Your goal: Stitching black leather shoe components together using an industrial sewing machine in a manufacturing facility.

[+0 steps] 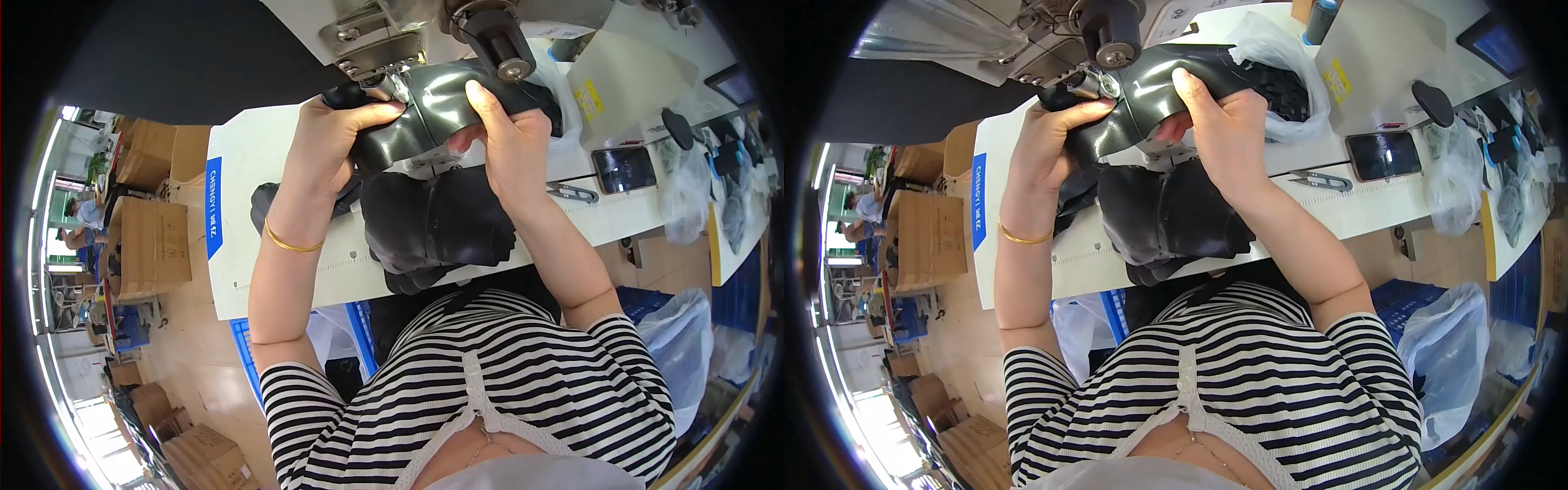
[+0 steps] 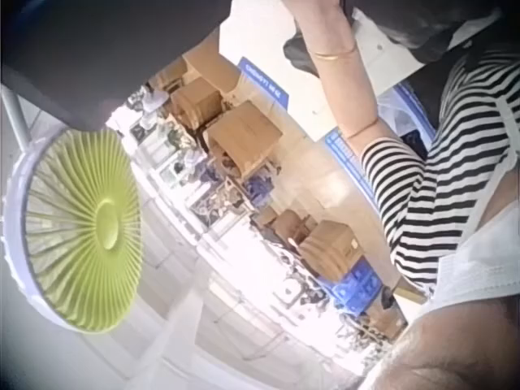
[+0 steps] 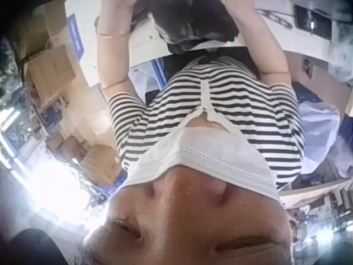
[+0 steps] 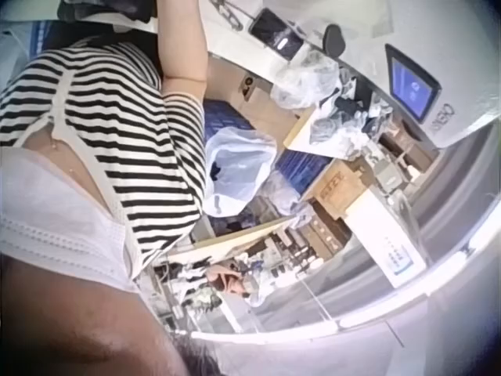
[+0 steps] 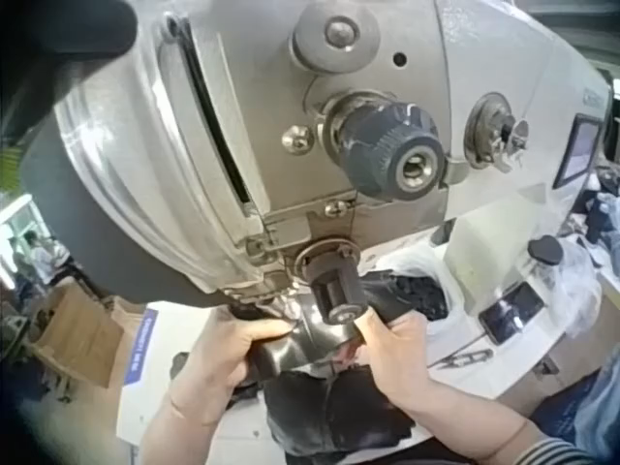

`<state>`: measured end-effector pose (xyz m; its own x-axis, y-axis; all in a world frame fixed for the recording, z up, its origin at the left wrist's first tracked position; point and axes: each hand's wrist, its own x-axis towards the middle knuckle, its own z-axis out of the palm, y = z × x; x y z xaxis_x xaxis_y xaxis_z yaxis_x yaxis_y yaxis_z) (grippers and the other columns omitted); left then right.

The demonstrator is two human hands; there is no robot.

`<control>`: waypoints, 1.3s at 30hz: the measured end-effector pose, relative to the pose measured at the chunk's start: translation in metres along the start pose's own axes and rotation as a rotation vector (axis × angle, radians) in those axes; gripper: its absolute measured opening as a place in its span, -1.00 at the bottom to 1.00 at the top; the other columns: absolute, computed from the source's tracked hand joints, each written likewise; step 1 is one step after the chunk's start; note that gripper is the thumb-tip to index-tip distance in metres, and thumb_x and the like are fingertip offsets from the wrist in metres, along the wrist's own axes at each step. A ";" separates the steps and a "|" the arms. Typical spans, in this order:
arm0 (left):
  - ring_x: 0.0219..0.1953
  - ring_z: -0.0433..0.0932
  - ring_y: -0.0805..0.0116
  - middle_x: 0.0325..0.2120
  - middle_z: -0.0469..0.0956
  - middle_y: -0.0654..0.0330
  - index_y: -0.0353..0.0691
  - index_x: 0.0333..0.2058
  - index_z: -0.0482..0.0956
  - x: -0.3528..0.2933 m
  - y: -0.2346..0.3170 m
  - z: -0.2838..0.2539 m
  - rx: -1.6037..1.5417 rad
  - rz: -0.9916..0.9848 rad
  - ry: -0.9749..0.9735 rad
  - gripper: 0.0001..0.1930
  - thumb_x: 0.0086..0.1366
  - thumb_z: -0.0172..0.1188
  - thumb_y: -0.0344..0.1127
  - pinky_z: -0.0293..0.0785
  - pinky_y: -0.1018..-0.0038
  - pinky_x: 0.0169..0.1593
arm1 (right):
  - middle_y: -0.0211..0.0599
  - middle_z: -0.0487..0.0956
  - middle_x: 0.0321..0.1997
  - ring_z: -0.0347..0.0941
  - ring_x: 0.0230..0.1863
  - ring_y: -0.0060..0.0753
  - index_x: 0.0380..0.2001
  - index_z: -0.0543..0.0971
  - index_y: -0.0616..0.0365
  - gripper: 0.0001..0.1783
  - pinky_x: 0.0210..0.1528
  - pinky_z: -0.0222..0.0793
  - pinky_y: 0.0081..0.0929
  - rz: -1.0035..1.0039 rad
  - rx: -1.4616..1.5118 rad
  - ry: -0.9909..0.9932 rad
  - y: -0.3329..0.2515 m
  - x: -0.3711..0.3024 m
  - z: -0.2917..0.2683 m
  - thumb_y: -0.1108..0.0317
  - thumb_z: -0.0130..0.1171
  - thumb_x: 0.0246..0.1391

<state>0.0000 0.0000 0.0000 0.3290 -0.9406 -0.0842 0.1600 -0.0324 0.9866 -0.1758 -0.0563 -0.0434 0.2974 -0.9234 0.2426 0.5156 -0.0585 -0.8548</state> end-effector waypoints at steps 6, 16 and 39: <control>-0.39 0.57 0.38 -0.44 0.59 0.13 -0.37 -0.42 0.58 -0.002 0.001 0.001 -0.064 -0.027 0.017 -0.85 -0.02 0.30 -0.64 0.51 0.51 -0.26 | -0.17 0.57 -0.51 0.49 -0.64 -0.35 -0.40 0.57 0.42 -0.77 -0.58 0.38 -0.53 -0.007 -0.011 -0.010 0.001 -0.001 0.002 0.39 0.13 0.14; -0.39 0.56 0.38 -0.45 0.59 0.12 -0.39 -0.44 0.59 -0.002 0.002 0.004 -0.044 -0.009 0.032 -0.88 -0.02 0.28 -0.64 0.50 0.51 -0.27 | -0.21 0.58 -0.52 0.49 -0.61 -0.44 -0.38 0.57 0.39 -0.75 -0.57 0.36 -0.58 -0.026 -0.013 -0.020 0.000 -0.001 0.002 0.37 0.06 0.19; -0.34 0.59 0.30 -0.40 0.60 0.06 -0.43 -0.41 0.57 0.007 0.002 -0.006 -0.053 -0.042 0.023 -0.87 0.00 0.22 -0.67 0.55 0.44 -0.22 | -0.32 0.55 -0.62 0.40 -0.69 -0.63 -0.46 0.58 0.34 -0.73 -0.63 0.29 -0.67 -0.029 -0.129 -0.005 -0.001 0.003 0.001 0.36 0.04 0.19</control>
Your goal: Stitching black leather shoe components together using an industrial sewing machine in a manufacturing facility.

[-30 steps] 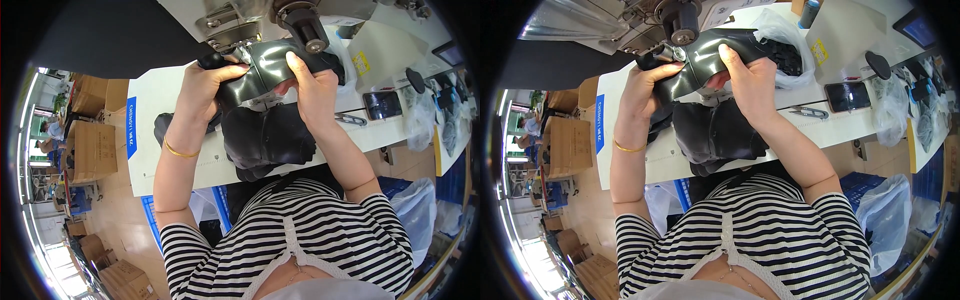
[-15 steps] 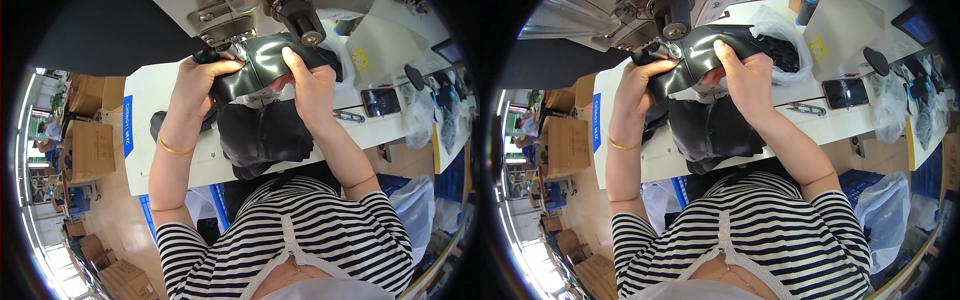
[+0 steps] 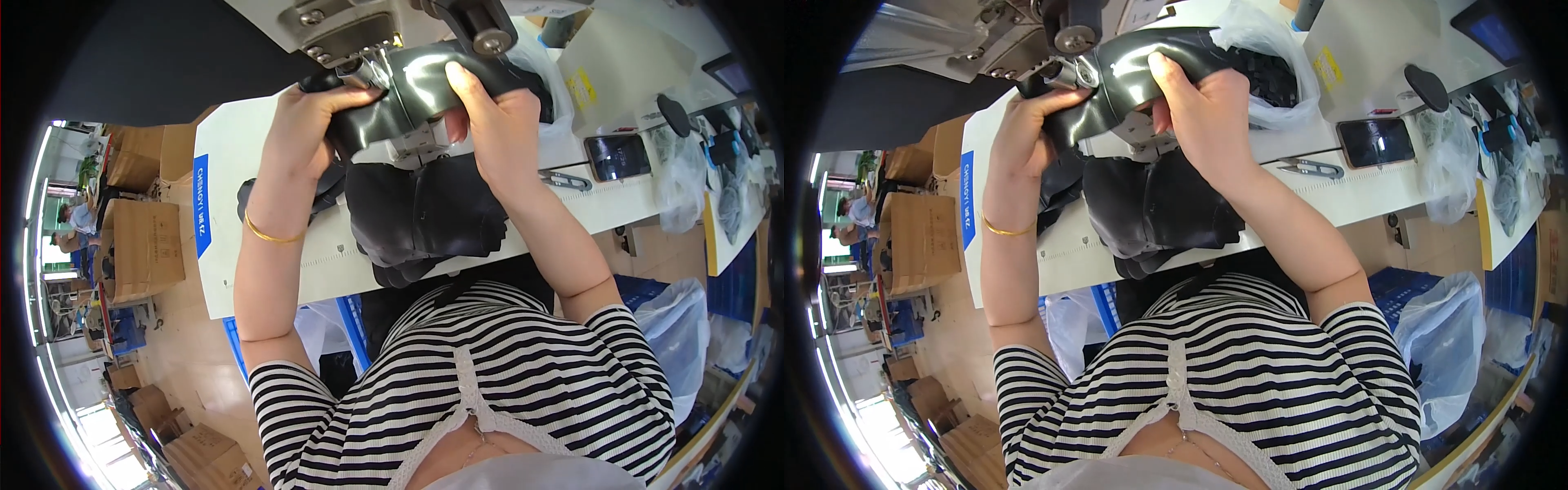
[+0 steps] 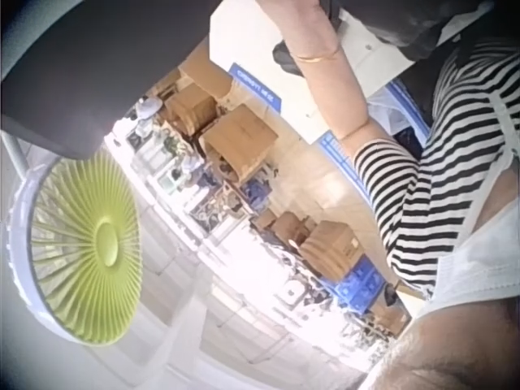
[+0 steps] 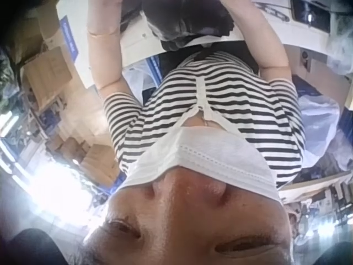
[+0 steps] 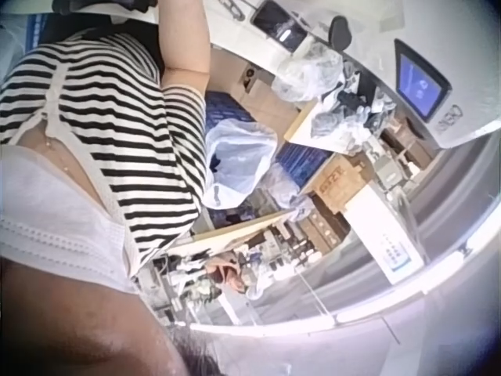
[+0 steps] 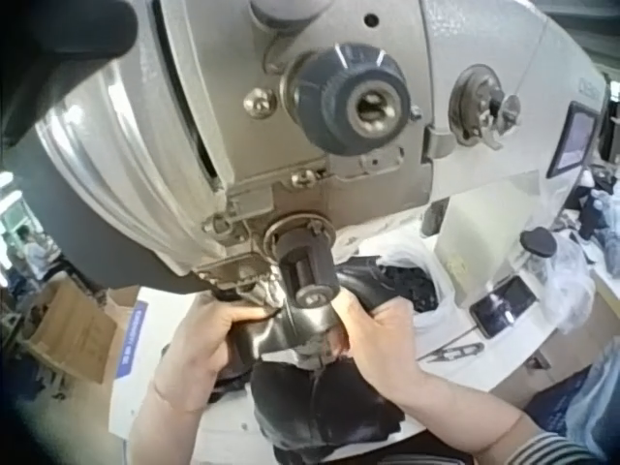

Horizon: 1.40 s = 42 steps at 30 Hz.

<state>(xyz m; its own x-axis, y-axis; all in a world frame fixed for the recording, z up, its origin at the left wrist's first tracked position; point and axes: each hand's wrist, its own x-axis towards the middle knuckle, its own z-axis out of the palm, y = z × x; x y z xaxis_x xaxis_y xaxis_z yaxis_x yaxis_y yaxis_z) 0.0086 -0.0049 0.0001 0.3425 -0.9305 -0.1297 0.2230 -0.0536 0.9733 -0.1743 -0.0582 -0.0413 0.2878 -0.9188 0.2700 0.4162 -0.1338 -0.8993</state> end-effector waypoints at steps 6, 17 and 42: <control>-0.33 0.60 0.28 -0.39 0.60 0.02 -0.50 -0.36 0.56 0.000 -0.003 0.005 -0.023 0.007 0.020 -0.84 0.02 0.17 -0.69 0.56 0.44 -0.19 | -0.36 0.51 -0.66 0.31 -0.73 -0.69 -0.44 0.57 0.33 -0.76 -0.67 0.22 -0.66 -0.084 -0.021 -0.029 0.005 0.006 -0.002 0.36 0.05 0.18; -0.30 0.59 0.32 -0.31 0.57 0.07 -0.45 -0.26 0.54 -0.003 -0.003 -0.010 -0.172 -0.077 -0.010 -0.81 0.10 0.17 -0.59 0.56 0.44 -0.19 | -0.41 0.46 -0.67 0.30 -0.71 -0.64 -0.39 0.58 0.27 -0.81 -0.64 0.18 -0.66 -0.049 -0.027 -0.041 0.000 0.004 -0.001 0.33 0.12 0.15; -0.24 0.59 0.40 -0.26 0.60 0.16 -0.35 -0.16 0.53 -0.085 -0.068 0.003 -0.295 -0.064 -0.048 -0.71 0.09 0.11 -0.62 0.52 0.51 -0.12 | -0.36 0.55 -0.18 0.45 -0.19 -0.59 -0.10 0.50 0.28 -0.70 -0.12 0.39 -0.60 0.166 -0.089 -0.259 0.015 -0.070 -0.015 0.51 0.19 0.06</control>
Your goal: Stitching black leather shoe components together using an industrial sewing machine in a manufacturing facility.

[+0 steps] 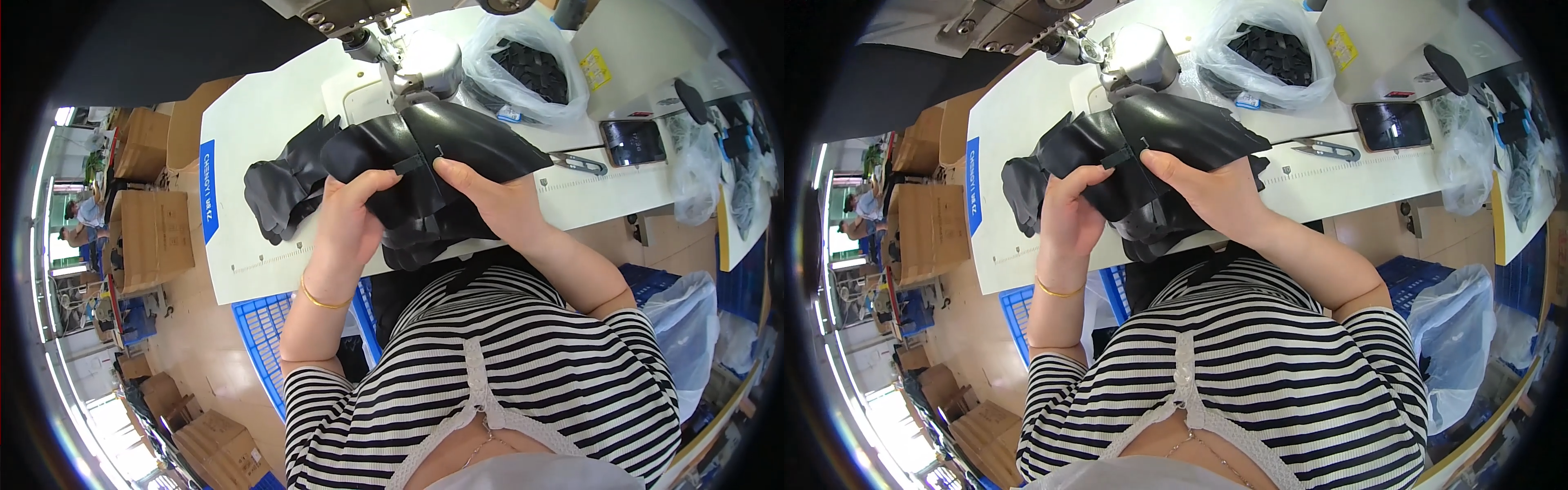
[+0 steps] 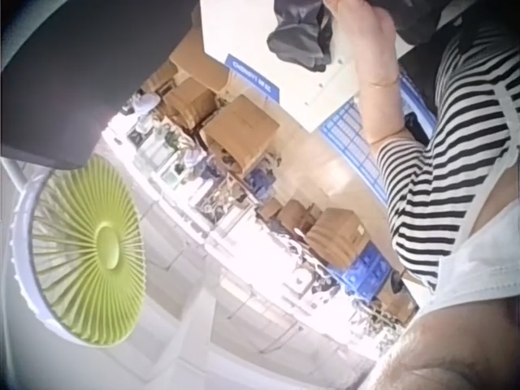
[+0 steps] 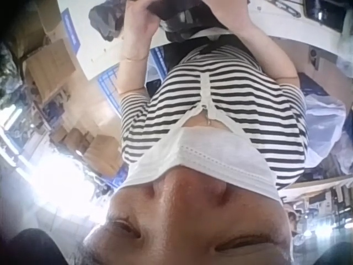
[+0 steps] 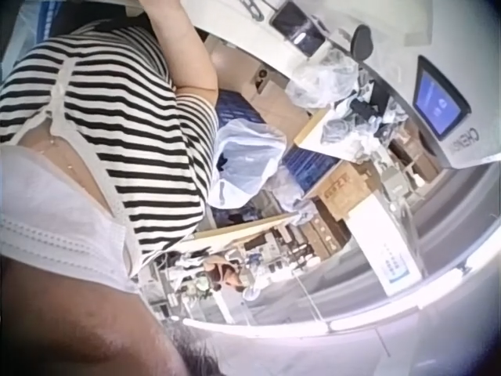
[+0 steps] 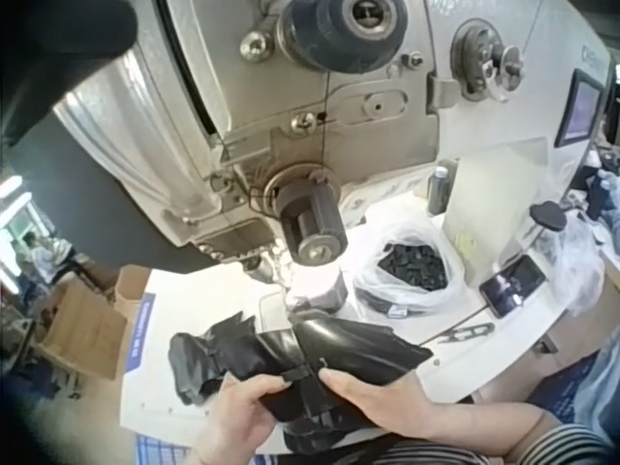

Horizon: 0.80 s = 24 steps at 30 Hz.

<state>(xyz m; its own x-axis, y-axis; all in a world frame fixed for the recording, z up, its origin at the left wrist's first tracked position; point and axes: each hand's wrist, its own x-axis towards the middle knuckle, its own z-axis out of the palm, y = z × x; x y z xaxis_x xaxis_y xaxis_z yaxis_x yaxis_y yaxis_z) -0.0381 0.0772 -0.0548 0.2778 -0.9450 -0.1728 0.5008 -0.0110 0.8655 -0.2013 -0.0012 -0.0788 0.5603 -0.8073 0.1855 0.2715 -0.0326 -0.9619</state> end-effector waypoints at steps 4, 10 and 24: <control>-0.24 0.59 0.39 -0.25 0.60 0.14 -0.36 -0.14 0.53 -0.002 -0.003 0.003 -0.107 -0.010 -0.030 -0.70 0.10 0.08 -0.61 0.52 0.50 -0.13 | -0.44 0.54 -0.37 0.39 -0.36 -0.67 -0.28 0.53 0.30 -0.84 -0.30 0.34 -0.65 -0.139 -0.011 0.048 0.003 0.000 0.004 0.50 0.19 0.03; -0.24 0.59 0.41 -0.25 0.60 0.15 -0.33 -0.14 0.53 -0.003 -0.005 0.010 -0.124 -0.013 -0.029 -0.71 0.11 0.15 -0.61 0.52 0.50 -0.12 | -0.37 0.55 -0.20 0.45 -0.22 -0.61 -0.10 0.49 0.29 -0.71 -0.15 0.40 -0.64 -0.069 -0.034 -0.008 0.000 -0.003 0.001 0.51 0.17 0.08; -0.32 0.59 0.43 -0.32 0.61 0.15 -0.34 -0.22 0.56 -0.002 -0.011 0.016 0.002 0.129 0.044 -0.74 0.06 0.22 -0.65 0.54 0.52 -0.20 | -0.36 0.55 -0.19 0.45 -0.21 -0.60 -0.11 0.49 0.29 -0.71 -0.14 0.40 -0.62 -0.055 -0.059 -0.011 0.000 -0.004 0.004 0.53 0.18 0.06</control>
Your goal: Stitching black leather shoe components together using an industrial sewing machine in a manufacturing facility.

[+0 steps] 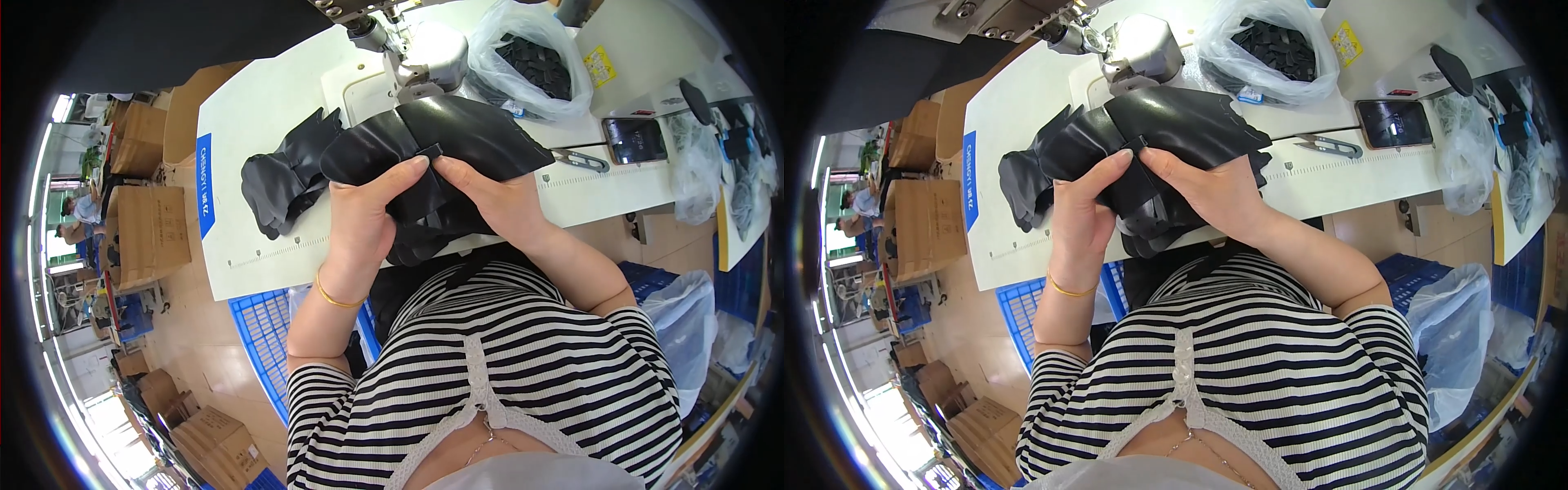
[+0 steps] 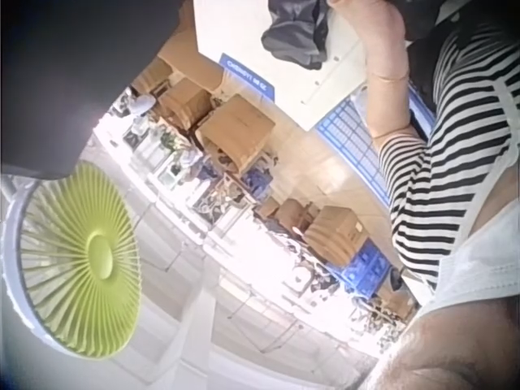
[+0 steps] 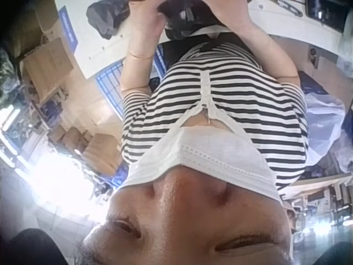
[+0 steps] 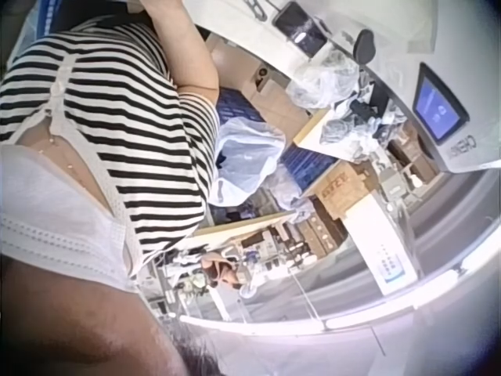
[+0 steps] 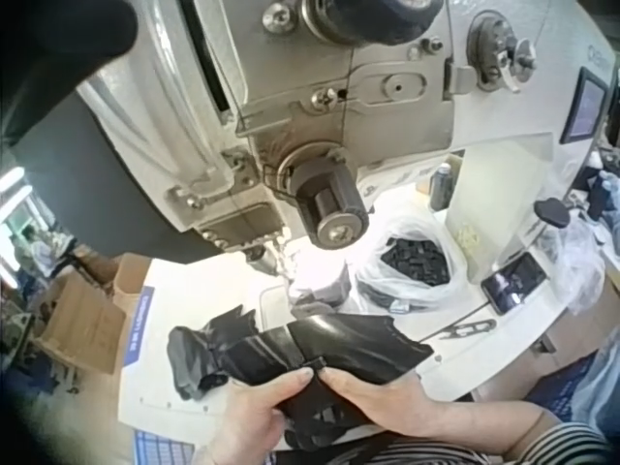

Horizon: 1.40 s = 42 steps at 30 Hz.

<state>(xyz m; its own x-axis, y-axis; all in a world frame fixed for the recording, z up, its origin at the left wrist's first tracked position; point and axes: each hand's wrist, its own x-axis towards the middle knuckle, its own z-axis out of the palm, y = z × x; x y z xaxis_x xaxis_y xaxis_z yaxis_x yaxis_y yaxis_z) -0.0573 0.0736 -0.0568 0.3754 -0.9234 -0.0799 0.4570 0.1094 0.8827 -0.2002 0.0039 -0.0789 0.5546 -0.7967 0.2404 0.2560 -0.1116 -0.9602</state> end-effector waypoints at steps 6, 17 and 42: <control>-0.33 0.60 0.40 -0.34 0.60 0.12 -0.38 -0.24 0.55 -0.003 0.001 0.004 -0.054 -0.010 0.054 -0.76 0.06 0.20 -0.66 0.56 0.50 -0.21 | -0.36 0.56 -0.19 0.46 -0.20 -0.60 -0.10 0.49 0.29 -0.70 -0.13 0.41 -0.62 -0.003 0.009 0.006 0.001 -0.001 0.002 0.54 0.18 0.05; -0.33 0.59 0.40 -0.33 0.59 0.14 -0.34 -0.26 0.54 -0.006 -0.006 0.004 -0.016 0.029 0.088 -0.80 0.10 0.18 -0.64 0.55 0.49 -0.20 | -0.42 0.56 -0.33 0.44 -0.32 -0.67 -0.25 0.53 0.31 -0.80 -0.27 0.40 -0.66 0.000 0.089 0.122 -0.001 -0.001 0.010 0.50 0.21 0.02; -0.34 0.58 0.46 -0.36 0.60 0.17 -0.36 -0.28 0.55 -0.007 0.000 0.002 0.059 0.055 0.093 -0.76 0.03 0.22 -0.69 0.54 0.54 -0.21 | -0.37 0.57 -0.23 0.47 -0.25 -0.62 -0.14 0.52 0.31 -0.75 -0.18 0.42 -0.64 0.013 0.079 0.050 0.001 -0.005 0.010 0.55 0.17 0.07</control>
<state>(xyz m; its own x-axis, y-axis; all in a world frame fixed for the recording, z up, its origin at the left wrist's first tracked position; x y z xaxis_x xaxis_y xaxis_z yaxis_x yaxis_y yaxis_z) -0.0621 0.0793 -0.0552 0.4729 -0.8783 -0.0710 0.3865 0.1343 0.9124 -0.1947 0.0135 -0.0795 0.5182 -0.8268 0.2188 0.3119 -0.0556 -0.9485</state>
